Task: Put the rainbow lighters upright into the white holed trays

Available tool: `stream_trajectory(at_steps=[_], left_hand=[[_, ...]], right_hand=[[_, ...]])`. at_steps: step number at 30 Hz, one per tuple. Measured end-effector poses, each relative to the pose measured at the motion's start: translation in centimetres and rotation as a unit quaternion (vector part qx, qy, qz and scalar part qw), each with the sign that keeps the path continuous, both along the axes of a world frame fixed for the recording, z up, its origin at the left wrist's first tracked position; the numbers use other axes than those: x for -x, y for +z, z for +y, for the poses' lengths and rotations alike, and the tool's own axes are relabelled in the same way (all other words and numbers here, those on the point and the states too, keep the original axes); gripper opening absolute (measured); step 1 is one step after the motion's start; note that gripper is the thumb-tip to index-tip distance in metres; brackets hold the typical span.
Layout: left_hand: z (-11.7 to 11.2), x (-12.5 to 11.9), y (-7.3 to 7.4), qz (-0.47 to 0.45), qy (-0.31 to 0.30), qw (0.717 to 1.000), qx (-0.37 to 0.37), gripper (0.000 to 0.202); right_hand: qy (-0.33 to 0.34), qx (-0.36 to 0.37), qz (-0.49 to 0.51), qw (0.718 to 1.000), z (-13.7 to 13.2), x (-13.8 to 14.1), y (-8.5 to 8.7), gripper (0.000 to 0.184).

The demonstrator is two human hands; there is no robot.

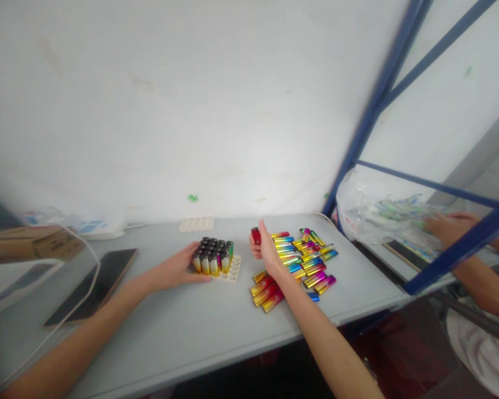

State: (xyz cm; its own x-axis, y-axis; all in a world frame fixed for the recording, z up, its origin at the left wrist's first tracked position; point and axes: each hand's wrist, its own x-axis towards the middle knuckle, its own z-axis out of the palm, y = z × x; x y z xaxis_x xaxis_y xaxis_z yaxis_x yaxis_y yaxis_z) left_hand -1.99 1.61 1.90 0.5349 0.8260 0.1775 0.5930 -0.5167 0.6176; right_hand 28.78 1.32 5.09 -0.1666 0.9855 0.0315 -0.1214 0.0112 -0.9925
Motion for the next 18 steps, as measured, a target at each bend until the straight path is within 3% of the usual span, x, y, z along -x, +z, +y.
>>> stream_trajectory(at_steps=[8,15,18], left_hand=[[0.0,0.0,0.1,-0.008,-0.008,1.0,-0.011,0.09],[0.0,0.0,0.0,0.013,-0.003,1.0,-0.003,0.094],[0.0,0.0,0.0,0.009,-0.012,1.0,-0.003,0.093]], right_hand=[[-0.065,-0.004,-0.089,0.994,-0.1,1.2,-1.7,0.057],[0.01,-0.032,-0.087,0.996,-0.5,1.1,-1.3,0.078],[-0.002,-0.069,-0.131,0.989,-0.4,0.8,-1.7,0.081]])
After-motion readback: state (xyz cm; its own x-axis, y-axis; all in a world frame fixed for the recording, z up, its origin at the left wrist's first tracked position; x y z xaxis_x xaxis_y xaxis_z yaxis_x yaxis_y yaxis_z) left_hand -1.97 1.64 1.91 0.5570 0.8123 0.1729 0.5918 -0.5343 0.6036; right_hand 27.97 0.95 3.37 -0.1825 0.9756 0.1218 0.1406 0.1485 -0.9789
